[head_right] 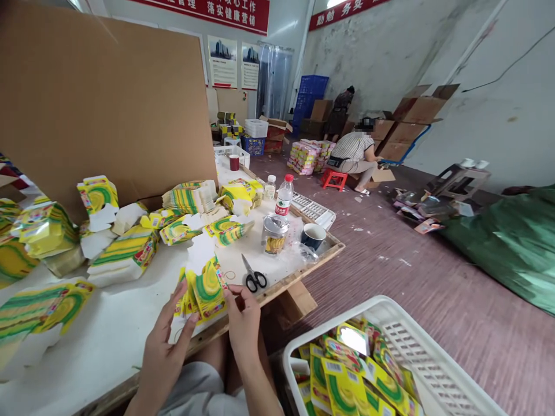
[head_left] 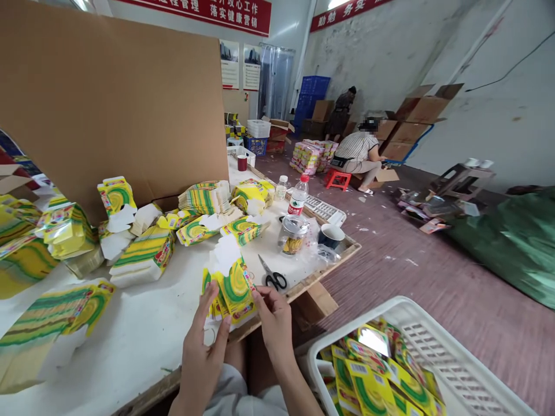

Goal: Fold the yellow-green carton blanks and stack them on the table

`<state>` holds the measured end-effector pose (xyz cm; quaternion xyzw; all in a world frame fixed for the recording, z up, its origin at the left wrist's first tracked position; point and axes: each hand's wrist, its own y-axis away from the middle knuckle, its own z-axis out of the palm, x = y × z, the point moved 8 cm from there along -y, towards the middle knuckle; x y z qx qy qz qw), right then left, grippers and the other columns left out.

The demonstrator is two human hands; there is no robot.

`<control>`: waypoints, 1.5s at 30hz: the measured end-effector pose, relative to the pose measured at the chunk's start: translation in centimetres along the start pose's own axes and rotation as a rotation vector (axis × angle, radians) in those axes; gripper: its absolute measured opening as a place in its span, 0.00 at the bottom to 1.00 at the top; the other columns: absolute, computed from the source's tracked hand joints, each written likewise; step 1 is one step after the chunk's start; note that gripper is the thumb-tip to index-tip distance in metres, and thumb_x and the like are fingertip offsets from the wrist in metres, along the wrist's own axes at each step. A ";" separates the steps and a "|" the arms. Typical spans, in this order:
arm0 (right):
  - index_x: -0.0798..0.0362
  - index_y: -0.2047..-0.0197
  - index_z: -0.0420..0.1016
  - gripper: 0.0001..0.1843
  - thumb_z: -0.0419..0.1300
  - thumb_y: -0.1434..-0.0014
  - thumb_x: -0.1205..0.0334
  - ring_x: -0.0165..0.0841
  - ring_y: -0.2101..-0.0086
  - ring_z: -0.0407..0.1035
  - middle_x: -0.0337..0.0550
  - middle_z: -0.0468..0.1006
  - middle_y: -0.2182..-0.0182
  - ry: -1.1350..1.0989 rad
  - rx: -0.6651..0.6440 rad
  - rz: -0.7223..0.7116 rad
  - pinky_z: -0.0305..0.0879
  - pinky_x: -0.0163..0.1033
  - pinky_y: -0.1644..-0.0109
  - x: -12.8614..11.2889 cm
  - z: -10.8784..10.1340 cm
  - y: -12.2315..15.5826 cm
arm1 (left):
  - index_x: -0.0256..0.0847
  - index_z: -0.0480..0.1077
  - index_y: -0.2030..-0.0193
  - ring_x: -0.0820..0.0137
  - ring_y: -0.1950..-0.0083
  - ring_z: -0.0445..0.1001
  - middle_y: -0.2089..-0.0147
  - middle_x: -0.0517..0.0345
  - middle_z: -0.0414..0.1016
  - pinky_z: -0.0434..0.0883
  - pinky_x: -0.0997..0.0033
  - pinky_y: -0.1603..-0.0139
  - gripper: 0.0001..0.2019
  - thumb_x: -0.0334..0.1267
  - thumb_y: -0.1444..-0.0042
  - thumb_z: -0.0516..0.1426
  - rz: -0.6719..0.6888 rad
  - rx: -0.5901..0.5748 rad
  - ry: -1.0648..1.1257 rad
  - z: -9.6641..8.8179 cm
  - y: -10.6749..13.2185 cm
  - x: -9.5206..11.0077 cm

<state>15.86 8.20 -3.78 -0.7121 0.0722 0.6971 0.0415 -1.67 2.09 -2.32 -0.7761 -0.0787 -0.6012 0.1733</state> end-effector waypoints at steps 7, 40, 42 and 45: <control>0.51 0.63 0.77 0.19 0.71 0.51 0.46 0.32 0.70 0.72 0.41 0.80 0.70 -0.338 -0.086 0.224 0.68 0.36 0.65 -0.8 -1.0 2.7 | 0.52 0.70 0.38 0.58 0.30 0.64 0.32 0.54 0.69 0.65 0.61 0.31 0.23 0.49 0.40 0.60 -0.203 -0.089 0.662 0.4 0.3 -0.2; 0.50 0.54 0.72 0.16 0.62 0.40 0.48 0.34 0.69 0.71 0.43 0.77 0.66 0.221 0.017 -0.079 0.69 0.34 0.66 -0.6 -7.3 9.4 | 0.47 0.56 0.39 0.60 0.45 0.79 0.46 0.46 0.80 0.74 0.65 0.47 0.30 0.41 0.44 0.65 -0.412 -0.346 0.723 6.6 4.6 1.3; 0.47 0.44 0.68 0.22 0.61 0.39 0.49 0.39 0.56 0.74 0.49 0.78 0.52 0.179 0.017 -0.115 0.72 0.38 0.54 -1.3 -7.5 9.4 | 0.48 0.54 0.36 0.60 0.44 0.77 0.44 0.46 0.79 0.73 0.64 0.47 0.28 0.42 0.40 0.61 -0.374 -0.500 0.695 7.0 4.9 2.2; 0.46 0.40 0.65 0.23 0.59 0.36 0.50 0.41 0.47 0.73 0.50 0.75 0.44 0.142 -0.050 -0.115 0.71 0.40 0.47 -2.2 -7.8 9.3 | 0.48 0.59 0.36 0.61 0.44 0.75 0.44 0.48 0.77 0.71 0.64 0.46 0.24 0.44 0.38 0.59 -0.337 -0.675 0.626 7.2 5.3 2.9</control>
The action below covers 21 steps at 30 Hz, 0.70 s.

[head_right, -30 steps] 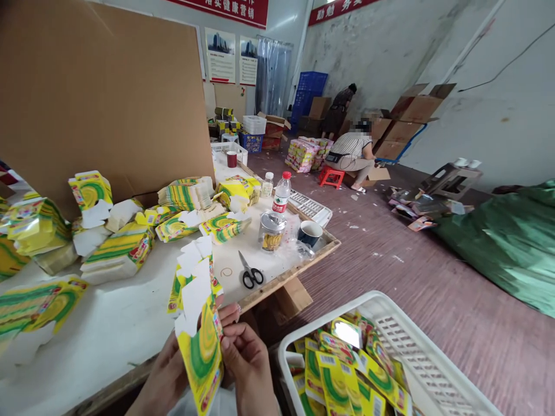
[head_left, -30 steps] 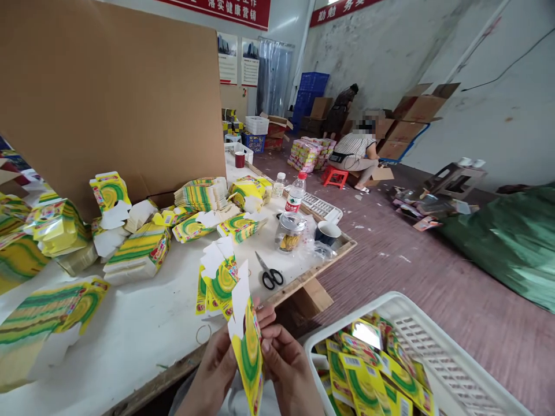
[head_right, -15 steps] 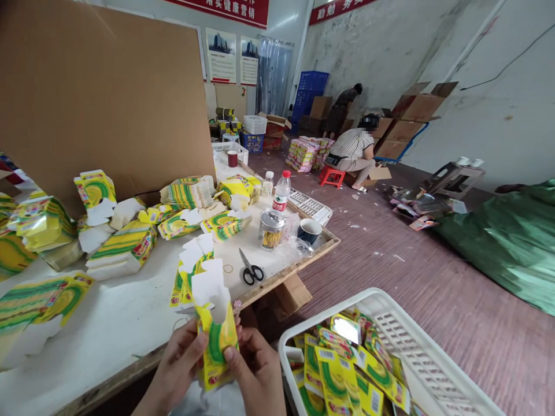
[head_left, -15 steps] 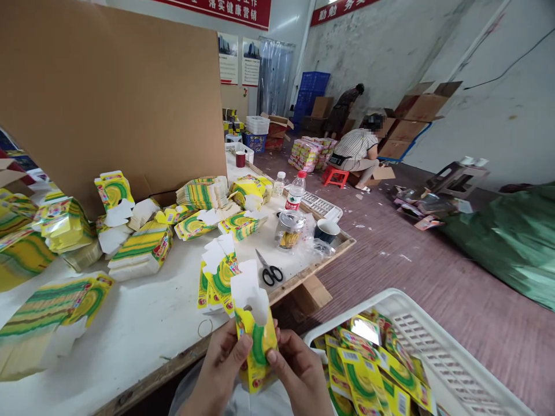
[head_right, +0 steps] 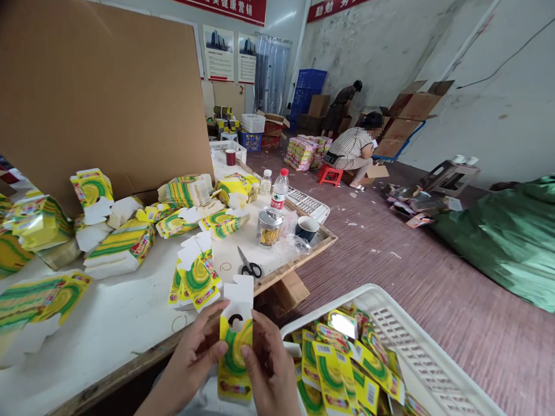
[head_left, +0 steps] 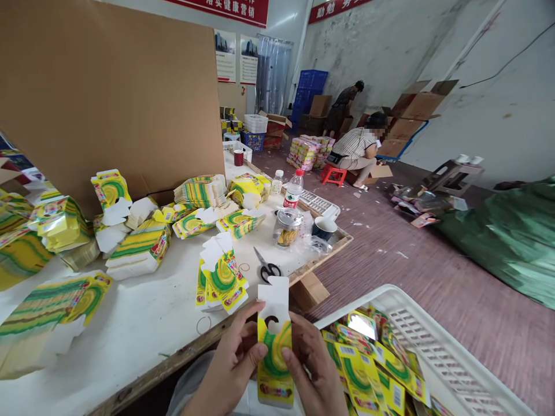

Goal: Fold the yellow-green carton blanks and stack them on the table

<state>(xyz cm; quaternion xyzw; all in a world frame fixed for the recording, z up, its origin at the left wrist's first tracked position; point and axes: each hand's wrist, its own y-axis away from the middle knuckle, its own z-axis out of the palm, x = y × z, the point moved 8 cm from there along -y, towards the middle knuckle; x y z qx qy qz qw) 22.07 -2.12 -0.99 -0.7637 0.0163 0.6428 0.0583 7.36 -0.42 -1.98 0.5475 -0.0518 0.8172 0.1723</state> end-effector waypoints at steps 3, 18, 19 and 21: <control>0.46 0.43 0.67 0.19 0.56 0.34 0.50 0.38 0.55 0.75 0.48 0.78 0.50 0.026 -0.149 0.023 0.73 0.38 0.54 -0.6 -0.3 -0.4 | 0.47 0.69 0.44 0.65 0.52 0.75 0.53 0.54 0.77 0.70 0.68 0.50 0.18 0.45 0.40 0.61 -0.025 -0.064 -0.016 0.3 0.2 -0.2; 0.45 0.52 0.76 0.11 0.55 0.33 0.58 0.36 0.56 0.75 0.45 0.79 0.56 0.203 0.003 -0.211 0.71 0.36 0.53 -2.7 -3.1 -2.1 | 0.47 0.68 0.41 0.65 0.53 0.78 0.50 0.51 0.80 0.71 0.68 0.53 0.21 0.44 0.41 0.62 -0.063 -0.097 -0.024 0.8 -0.2 -1.0; 0.45 0.53 0.78 0.12 0.54 0.32 0.57 0.36 0.56 0.75 0.44 0.80 0.58 0.204 -0.033 -0.216 0.71 0.36 0.52 -2.9 -3.0 -2.2 | 0.47 0.69 0.43 0.65 0.53 0.78 0.49 0.51 0.80 0.72 0.68 0.53 0.19 0.44 0.41 0.62 -0.044 -0.067 -0.061 0.6 -0.3 -0.9; 0.46 0.53 0.79 0.13 0.55 0.33 0.55 0.35 0.64 0.74 0.41 0.78 0.67 0.213 -0.139 -0.150 0.70 0.35 0.60 -2.8 -2.3 -2.4 | 0.46 0.70 0.44 0.65 0.53 0.78 0.47 0.51 0.80 0.73 0.69 0.53 0.18 0.43 0.40 0.61 -0.009 -0.006 -0.130 0.3 -0.5 -0.7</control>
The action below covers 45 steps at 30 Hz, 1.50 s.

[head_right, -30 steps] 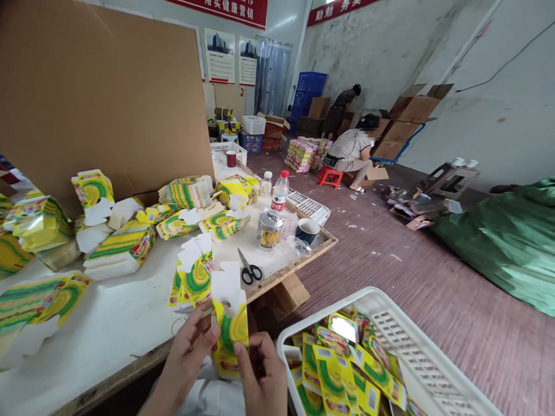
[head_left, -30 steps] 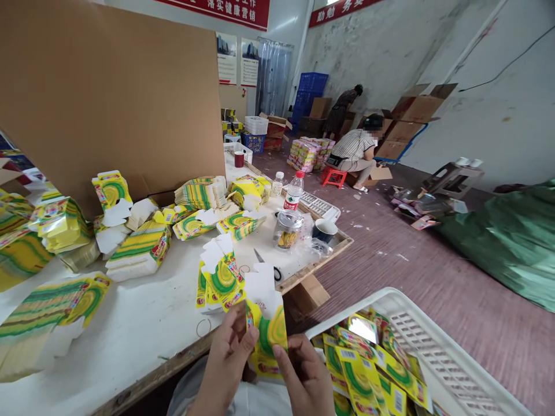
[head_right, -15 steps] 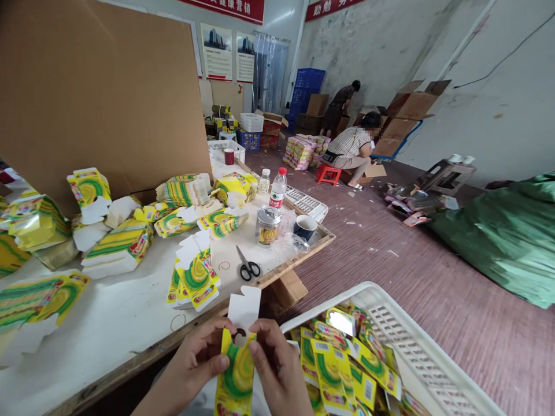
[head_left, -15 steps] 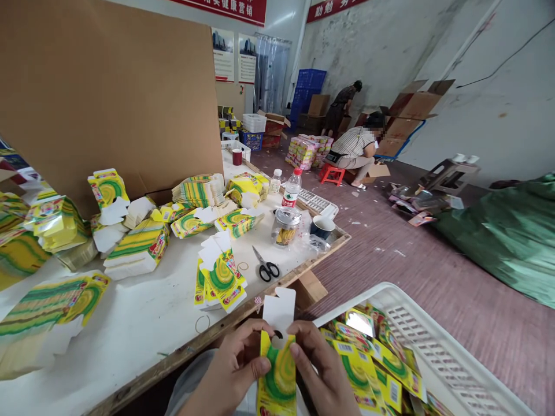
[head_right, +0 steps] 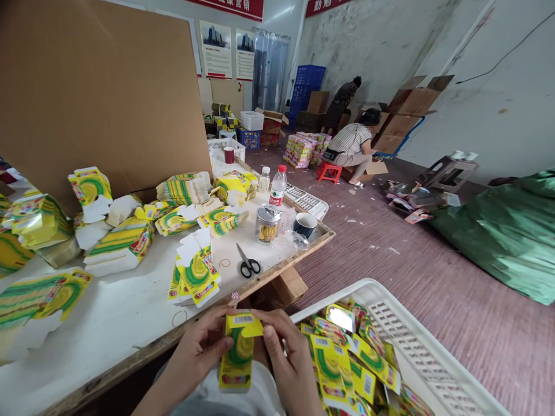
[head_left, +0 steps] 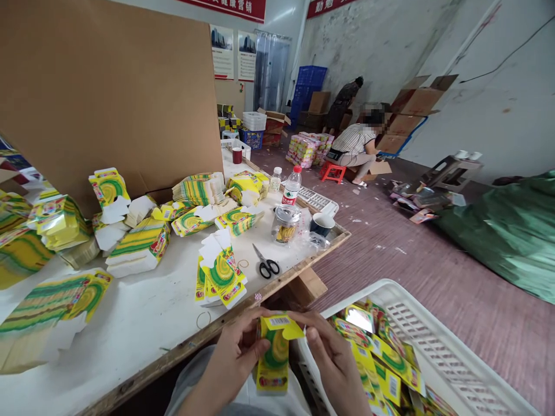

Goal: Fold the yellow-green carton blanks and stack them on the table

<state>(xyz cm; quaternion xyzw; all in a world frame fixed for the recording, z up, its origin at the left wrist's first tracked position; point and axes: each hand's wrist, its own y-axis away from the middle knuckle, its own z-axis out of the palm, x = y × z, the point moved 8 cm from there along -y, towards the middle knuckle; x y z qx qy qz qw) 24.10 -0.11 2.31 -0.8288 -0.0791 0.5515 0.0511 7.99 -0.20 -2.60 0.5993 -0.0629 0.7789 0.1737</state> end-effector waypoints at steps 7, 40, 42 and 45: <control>0.55 0.47 0.70 0.19 0.57 0.41 0.57 0.30 0.78 0.58 0.29 0.58 0.80 0.134 -0.126 0.252 0.55 0.34 0.74 1.8 2.6 0.0 | 0.44 0.64 0.38 0.60 0.45 0.76 0.41 0.46 0.76 0.72 0.62 0.44 0.22 0.42 0.37 0.57 -0.030 -0.045 -0.052 0.3 0.4 -0.6; 0.51 0.64 0.81 0.21 0.58 0.39 0.42 0.36 0.71 0.69 0.44 0.80 0.72 0.074 0.064 0.216 0.65 0.39 0.66 1.2 1.7 -1.1 | 0.43 0.76 0.48 0.61 0.42 0.78 0.45 0.51 0.81 0.75 0.59 0.39 0.14 0.35 0.34 0.53 0.462 0.645 -0.934 -9.3 1.2 3.4; 0.52 0.64 0.82 0.25 0.58 0.40 0.39 0.34 0.72 0.68 0.45 0.81 0.71 -0.144 0.039 0.270 0.64 0.37 0.67 0.9 3.8 -1.5 | 0.42 0.75 0.47 0.64 0.43 0.79 0.46 0.52 0.82 0.74 0.63 0.39 0.14 0.31 0.34 0.52 0.525 0.742 -0.896 -9.2 2.7 4.7; 0.52 0.57 0.83 0.28 0.58 0.41 0.36 0.32 0.72 0.68 0.44 0.82 0.70 -0.483 0.018 0.337 0.63 0.36 0.68 1.1 6.0 -1.7 | 0.45 0.74 0.46 0.67 0.40 0.77 0.44 0.56 0.81 0.72 0.69 0.38 0.20 0.22 0.38 0.53 0.698 0.691 -0.838 -6.9 4.3 6.2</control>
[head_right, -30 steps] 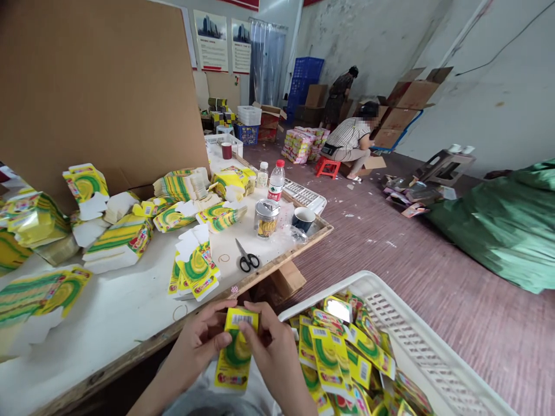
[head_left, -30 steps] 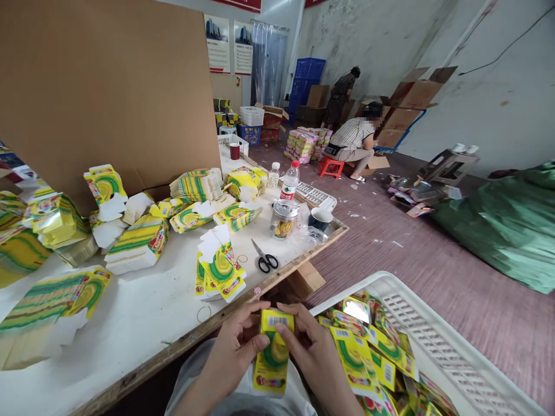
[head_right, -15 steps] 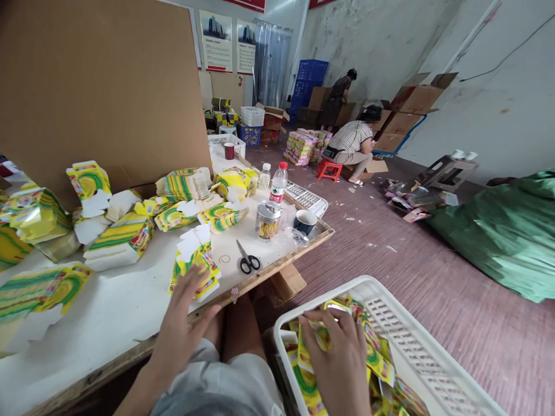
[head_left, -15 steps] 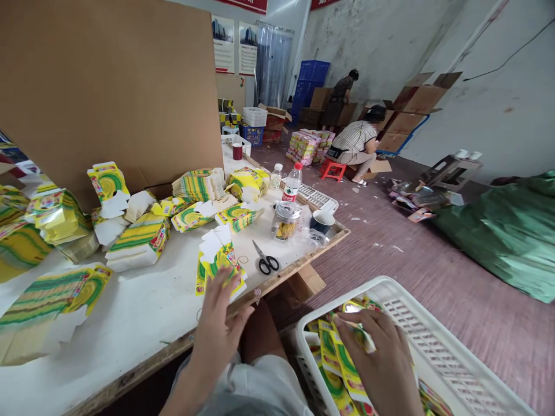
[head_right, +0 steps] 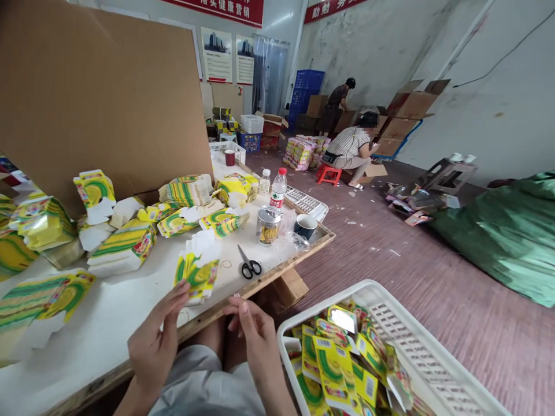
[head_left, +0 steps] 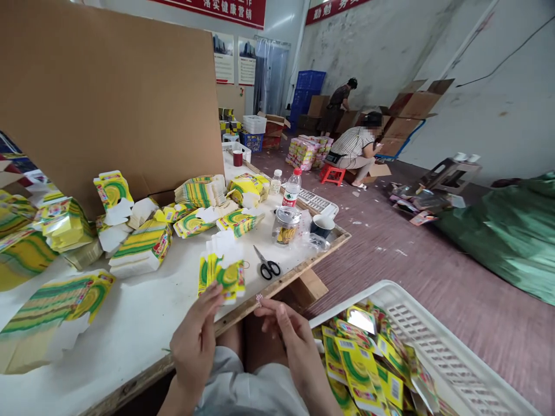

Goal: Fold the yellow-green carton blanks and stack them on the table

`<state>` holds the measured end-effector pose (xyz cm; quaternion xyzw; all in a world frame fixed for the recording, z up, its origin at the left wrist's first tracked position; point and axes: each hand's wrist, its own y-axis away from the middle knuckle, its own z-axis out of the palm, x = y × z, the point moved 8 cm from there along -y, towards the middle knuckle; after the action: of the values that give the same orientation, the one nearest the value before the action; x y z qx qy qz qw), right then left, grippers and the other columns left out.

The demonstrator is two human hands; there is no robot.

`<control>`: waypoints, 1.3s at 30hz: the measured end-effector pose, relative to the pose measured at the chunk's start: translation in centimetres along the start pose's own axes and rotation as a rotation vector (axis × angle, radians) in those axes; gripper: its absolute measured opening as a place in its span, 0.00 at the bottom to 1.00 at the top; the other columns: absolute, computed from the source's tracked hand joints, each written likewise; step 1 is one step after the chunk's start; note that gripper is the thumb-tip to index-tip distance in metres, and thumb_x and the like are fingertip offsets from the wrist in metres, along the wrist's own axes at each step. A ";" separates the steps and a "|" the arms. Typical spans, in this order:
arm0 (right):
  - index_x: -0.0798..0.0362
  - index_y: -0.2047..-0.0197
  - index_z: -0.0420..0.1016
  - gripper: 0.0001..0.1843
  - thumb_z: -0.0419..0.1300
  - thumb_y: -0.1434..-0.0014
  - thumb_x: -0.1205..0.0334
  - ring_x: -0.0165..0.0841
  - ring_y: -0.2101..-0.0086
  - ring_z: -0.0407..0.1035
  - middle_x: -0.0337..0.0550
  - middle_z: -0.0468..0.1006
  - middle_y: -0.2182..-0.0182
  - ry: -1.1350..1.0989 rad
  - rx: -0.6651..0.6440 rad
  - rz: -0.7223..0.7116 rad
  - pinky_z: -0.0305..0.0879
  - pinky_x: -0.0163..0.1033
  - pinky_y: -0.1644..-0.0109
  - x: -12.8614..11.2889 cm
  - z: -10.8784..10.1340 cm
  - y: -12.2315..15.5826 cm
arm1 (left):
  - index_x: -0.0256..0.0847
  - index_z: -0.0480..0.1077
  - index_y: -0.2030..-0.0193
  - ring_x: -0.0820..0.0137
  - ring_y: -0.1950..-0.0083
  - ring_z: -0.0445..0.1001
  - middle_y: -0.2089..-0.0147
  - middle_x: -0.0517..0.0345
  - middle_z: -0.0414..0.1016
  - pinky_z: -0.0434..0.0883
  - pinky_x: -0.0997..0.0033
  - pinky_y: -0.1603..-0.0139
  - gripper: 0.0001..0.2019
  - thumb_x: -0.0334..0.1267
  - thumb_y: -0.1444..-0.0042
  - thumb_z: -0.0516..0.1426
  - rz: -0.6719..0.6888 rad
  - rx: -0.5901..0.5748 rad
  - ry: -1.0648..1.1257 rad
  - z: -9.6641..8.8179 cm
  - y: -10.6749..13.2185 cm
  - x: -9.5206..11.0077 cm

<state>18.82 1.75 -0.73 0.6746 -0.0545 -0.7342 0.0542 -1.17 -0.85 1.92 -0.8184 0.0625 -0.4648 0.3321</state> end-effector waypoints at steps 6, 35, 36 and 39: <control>0.52 0.64 0.82 0.18 0.69 0.47 0.46 0.29 0.74 0.63 0.37 0.76 0.75 -0.140 0.116 0.060 0.63 0.34 0.68 1.1 -1.5 -0.2 | 0.50 0.74 0.43 0.64 0.40 0.76 0.43 0.59 0.80 0.70 0.63 0.34 0.28 0.17 0.44 0.55 0.194 -0.190 0.304 2.7 2.1 4.5; 0.52 0.63 0.72 0.11 0.62 0.38 0.53 0.29 0.74 0.64 0.37 0.73 0.74 0.346 0.130 -0.175 0.62 0.32 0.72 1.6 -2.1 2.7 | 0.46 0.57 0.39 0.60 0.47 0.80 0.48 0.48 0.82 0.76 0.65 0.48 0.34 0.43 0.48 0.68 -0.878 -0.227 0.902 7.9 4.6 -1.3; 0.51 0.58 0.72 0.10 0.61 0.38 0.54 0.29 0.74 0.64 0.38 0.74 0.71 0.378 0.131 -0.205 0.63 0.32 0.72 1.3 -2.2 2.7 | 0.47 0.54 0.38 0.60 0.47 0.80 0.47 0.47 0.81 0.76 0.64 0.48 0.34 0.42 0.47 0.67 -0.865 -0.237 0.890 7.8 4.6 -1.2; 0.48 0.42 0.66 0.20 0.60 0.37 0.58 0.29 0.73 0.66 0.43 0.78 0.59 0.416 0.088 -0.288 0.67 0.32 0.71 -0.1 -2.3 2.8 | 0.49 0.50 0.36 0.60 0.43 0.77 0.43 0.45 0.78 0.73 0.62 0.43 0.31 0.43 0.41 0.62 -0.820 -0.350 0.873 7.9 4.7 -0.5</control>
<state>21.16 -0.98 -0.41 0.8137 0.0226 -0.5766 -0.0700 5.84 -0.47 -3.96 -0.5524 -0.0517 -0.8291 -0.0686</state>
